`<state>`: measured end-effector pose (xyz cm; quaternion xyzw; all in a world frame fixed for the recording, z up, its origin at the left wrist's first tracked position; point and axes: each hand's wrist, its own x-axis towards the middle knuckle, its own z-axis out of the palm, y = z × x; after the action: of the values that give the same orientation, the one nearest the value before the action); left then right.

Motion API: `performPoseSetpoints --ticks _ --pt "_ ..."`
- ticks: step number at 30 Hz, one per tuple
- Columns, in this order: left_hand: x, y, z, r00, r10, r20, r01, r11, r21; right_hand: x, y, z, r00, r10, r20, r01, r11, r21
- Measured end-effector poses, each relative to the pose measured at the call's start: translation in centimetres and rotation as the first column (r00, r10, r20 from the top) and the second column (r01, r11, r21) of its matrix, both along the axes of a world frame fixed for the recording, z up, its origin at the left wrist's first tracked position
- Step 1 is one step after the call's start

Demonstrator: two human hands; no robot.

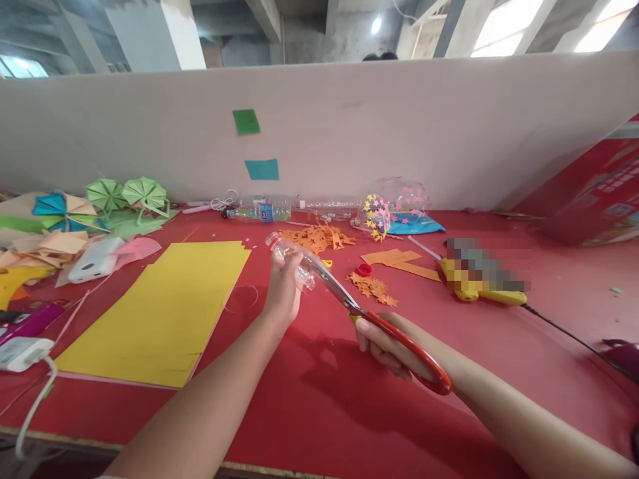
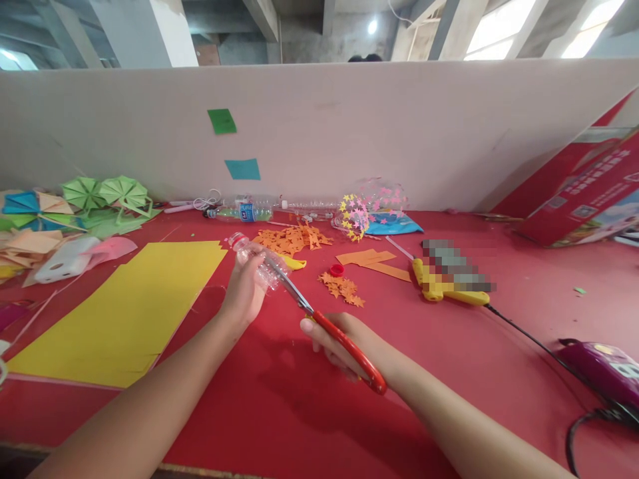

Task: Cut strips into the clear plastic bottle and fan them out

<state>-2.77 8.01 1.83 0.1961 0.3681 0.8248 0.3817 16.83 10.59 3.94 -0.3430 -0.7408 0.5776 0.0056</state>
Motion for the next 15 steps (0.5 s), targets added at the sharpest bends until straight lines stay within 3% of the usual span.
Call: performPoseSetpoints --ticks 8,15 --pt "-0.14 0.17 -0.19 1.0 0.026 0.009 -0.025 0.999 -0.042 -0.49 -0.07 -0.35 0.997 -0.066 0.047 0.066 0.998 -0.012" --pt "-0.1 0.2 -0.37 1.0 0.013 -0.014 -0.013 1.0 -0.02 0.05 -0.1 -0.43 0.999 -0.024 -0.024 0.024 1.0 -0.012"
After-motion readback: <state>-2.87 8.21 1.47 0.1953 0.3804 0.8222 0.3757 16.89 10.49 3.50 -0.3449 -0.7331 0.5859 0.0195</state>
